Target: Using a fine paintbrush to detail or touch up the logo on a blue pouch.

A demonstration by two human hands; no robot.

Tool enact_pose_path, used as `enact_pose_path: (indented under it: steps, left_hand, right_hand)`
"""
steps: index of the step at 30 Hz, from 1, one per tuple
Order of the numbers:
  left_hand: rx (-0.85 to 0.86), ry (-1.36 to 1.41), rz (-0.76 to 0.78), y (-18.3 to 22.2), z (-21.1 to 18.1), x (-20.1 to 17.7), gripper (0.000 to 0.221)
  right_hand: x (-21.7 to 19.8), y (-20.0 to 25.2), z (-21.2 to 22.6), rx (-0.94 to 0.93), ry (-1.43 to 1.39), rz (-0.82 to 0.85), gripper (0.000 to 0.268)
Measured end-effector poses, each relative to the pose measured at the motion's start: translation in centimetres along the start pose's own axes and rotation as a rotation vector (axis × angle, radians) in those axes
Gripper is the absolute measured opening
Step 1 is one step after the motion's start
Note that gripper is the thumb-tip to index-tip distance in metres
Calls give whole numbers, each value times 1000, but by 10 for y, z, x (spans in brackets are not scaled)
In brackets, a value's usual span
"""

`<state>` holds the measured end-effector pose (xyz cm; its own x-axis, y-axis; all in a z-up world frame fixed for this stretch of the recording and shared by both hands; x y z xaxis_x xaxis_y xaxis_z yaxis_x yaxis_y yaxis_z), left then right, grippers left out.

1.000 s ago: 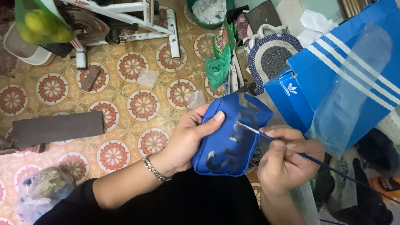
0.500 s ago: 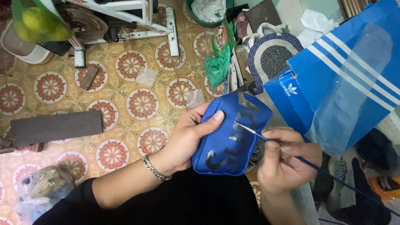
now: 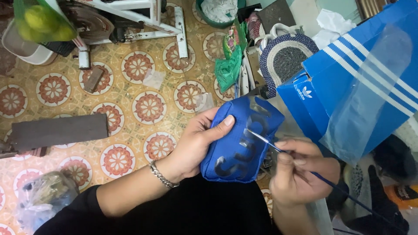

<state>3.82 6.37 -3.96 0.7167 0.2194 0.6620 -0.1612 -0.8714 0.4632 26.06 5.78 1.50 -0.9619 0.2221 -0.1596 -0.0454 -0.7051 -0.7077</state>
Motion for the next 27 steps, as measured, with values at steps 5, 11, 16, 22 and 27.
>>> enact_pose_path:
  steps: [5,11,16,22,27]
  left_hand:
    - [-12,6,-20,-1,2,-2,46]
    - [-10,-3,-13,0,1,-1,49]
    - [14,-36,-58,-3,-6,-8,51]
    - [130,-103,-160,-7,-14,-10,46]
    - [201,-89,-224,-6,-18,-13,48]
  right_hand:
    - [3,-5,5,-45,30,60,28]
    - [3,-3,8,-44,71,114,31]
    - [-10,-4,0,-66,117,20,3]
    - [25,-25,-18,-291,249,349,34]
    - [52,-29,-12,-435,310,453,49]
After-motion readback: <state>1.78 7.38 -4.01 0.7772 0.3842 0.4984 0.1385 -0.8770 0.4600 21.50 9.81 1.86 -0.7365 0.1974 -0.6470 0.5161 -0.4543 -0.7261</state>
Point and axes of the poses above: each hand's wrist, its own y-axis away from the middle knuckle, its own x-axis out of the palm, z = x × y, the point moved 6 cm from there along -y, towards the middle knuckle, and after that the axes turned 2 degrees about -x, right-handed, at the moved point
